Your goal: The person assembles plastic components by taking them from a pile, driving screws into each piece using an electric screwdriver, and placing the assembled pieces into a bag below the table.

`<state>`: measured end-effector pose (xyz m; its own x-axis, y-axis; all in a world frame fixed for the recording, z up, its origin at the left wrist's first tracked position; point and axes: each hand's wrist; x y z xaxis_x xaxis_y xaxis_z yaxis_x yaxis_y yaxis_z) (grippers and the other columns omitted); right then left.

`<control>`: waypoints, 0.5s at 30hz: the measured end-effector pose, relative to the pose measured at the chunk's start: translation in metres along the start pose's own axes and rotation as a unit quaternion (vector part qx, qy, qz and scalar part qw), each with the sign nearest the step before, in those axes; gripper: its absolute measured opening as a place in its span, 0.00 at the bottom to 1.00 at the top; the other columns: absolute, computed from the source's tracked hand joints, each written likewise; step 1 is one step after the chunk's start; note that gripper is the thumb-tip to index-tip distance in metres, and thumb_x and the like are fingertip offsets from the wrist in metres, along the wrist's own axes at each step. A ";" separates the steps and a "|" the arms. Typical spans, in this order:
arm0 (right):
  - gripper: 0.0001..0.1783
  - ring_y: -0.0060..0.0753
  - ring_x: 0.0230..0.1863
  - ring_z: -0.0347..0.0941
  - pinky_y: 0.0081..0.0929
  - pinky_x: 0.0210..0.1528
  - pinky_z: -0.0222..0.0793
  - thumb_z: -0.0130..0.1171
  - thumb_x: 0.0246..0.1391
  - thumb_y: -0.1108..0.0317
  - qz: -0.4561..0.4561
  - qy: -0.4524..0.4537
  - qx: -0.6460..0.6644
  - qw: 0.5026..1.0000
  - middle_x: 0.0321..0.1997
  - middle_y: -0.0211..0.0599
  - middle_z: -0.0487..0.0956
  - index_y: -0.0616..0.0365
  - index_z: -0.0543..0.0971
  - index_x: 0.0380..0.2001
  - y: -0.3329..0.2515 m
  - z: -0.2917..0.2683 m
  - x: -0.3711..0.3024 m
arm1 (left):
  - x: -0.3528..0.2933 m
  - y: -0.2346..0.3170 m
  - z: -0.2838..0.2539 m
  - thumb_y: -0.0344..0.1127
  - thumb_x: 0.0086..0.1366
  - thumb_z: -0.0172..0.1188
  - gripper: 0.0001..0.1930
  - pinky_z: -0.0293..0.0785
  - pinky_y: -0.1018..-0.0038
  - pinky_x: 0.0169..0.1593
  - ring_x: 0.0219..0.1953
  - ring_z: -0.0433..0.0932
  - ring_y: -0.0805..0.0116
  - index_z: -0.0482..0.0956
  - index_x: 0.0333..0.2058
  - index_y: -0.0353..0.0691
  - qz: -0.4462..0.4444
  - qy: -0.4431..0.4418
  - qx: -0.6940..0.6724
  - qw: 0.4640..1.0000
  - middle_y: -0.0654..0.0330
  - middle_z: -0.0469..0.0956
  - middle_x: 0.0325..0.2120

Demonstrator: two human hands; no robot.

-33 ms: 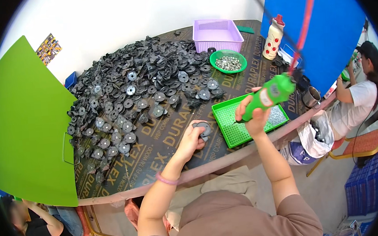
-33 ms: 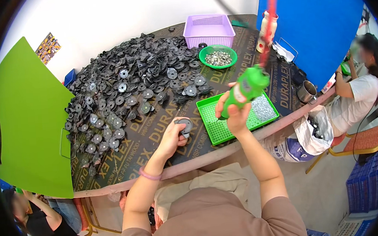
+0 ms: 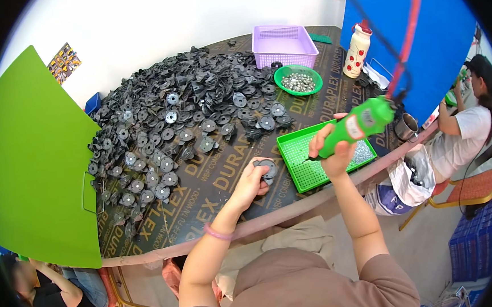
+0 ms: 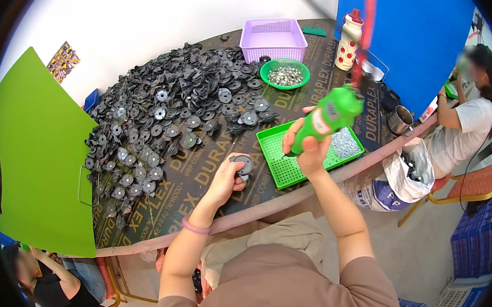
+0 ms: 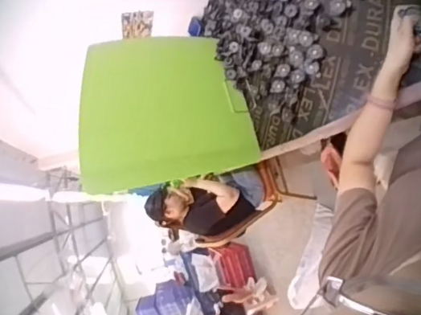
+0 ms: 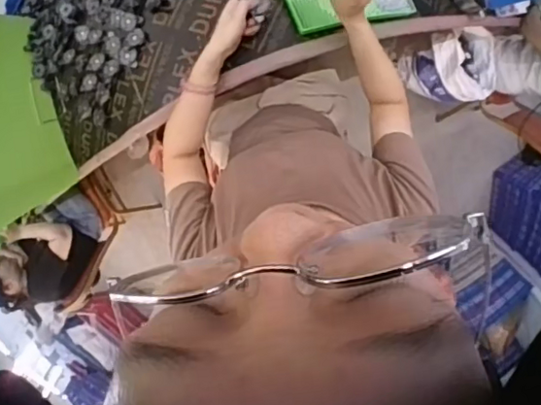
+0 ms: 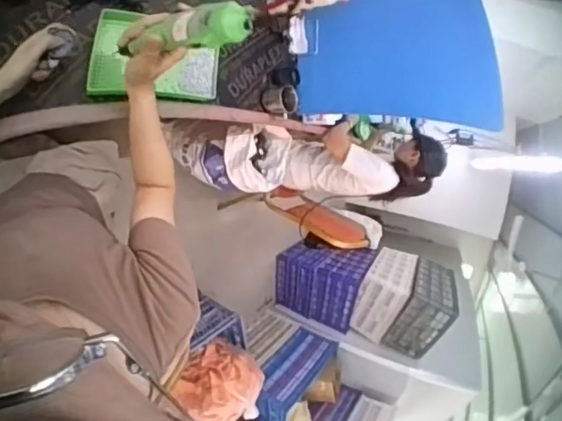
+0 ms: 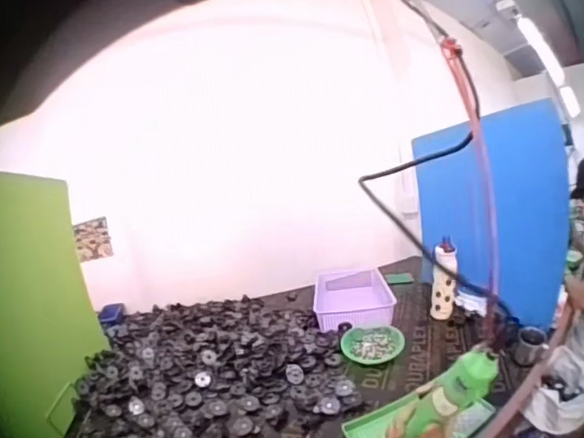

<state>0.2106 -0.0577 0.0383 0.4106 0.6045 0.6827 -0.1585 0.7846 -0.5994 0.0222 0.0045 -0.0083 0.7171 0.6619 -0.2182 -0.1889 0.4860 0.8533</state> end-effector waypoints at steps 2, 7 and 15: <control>0.38 0.29 0.13 0.65 0.25 0.14 0.63 0.55 0.48 0.42 -0.004 0.009 0.024 1.000 0.17 0.35 0.66 0.59 0.54 0.48 -0.009 0.009 0.000 | 0.000 -0.001 0.004 0.32 0.61 0.45 0.09 0.52 0.84 0.17 0.16 0.56 0.81 0.65 0.41 0.40 -0.009 -0.005 0.017 1.000 0.66 0.61 0.20; 0.39 0.29 0.13 0.64 0.25 0.15 0.64 0.56 0.47 0.41 -0.020 -0.006 0.113 0.993 0.18 0.37 0.67 0.57 0.53 0.48 -0.009 0.039 -0.006 | -0.002 0.000 0.004 0.32 0.61 0.45 0.09 0.55 0.83 0.17 0.16 0.58 0.81 0.65 0.41 0.40 -0.020 -0.019 0.052 0.998 0.65 0.63 0.21; 0.38 0.29 0.13 0.64 0.25 0.15 0.63 0.57 0.46 0.42 0.013 -0.030 0.071 0.997 0.17 0.36 0.67 0.57 0.53 0.46 0.007 0.049 -0.009 | -0.003 0.000 0.006 0.31 0.62 0.45 0.08 0.55 0.83 0.17 0.16 0.57 0.81 0.65 0.40 0.40 -0.007 -0.030 0.066 0.997 0.66 0.62 0.21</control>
<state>0.1613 -0.0507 0.0485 0.3510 0.6281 0.6945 -0.2948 0.7781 -0.5547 0.0244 -0.0010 -0.0049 0.7582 0.6185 -0.2063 -0.0912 0.4139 0.9057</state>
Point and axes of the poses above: each hand's wrist, its own x-axis towards the middle knuckle, its own z-axis out of the palm, y = z × x
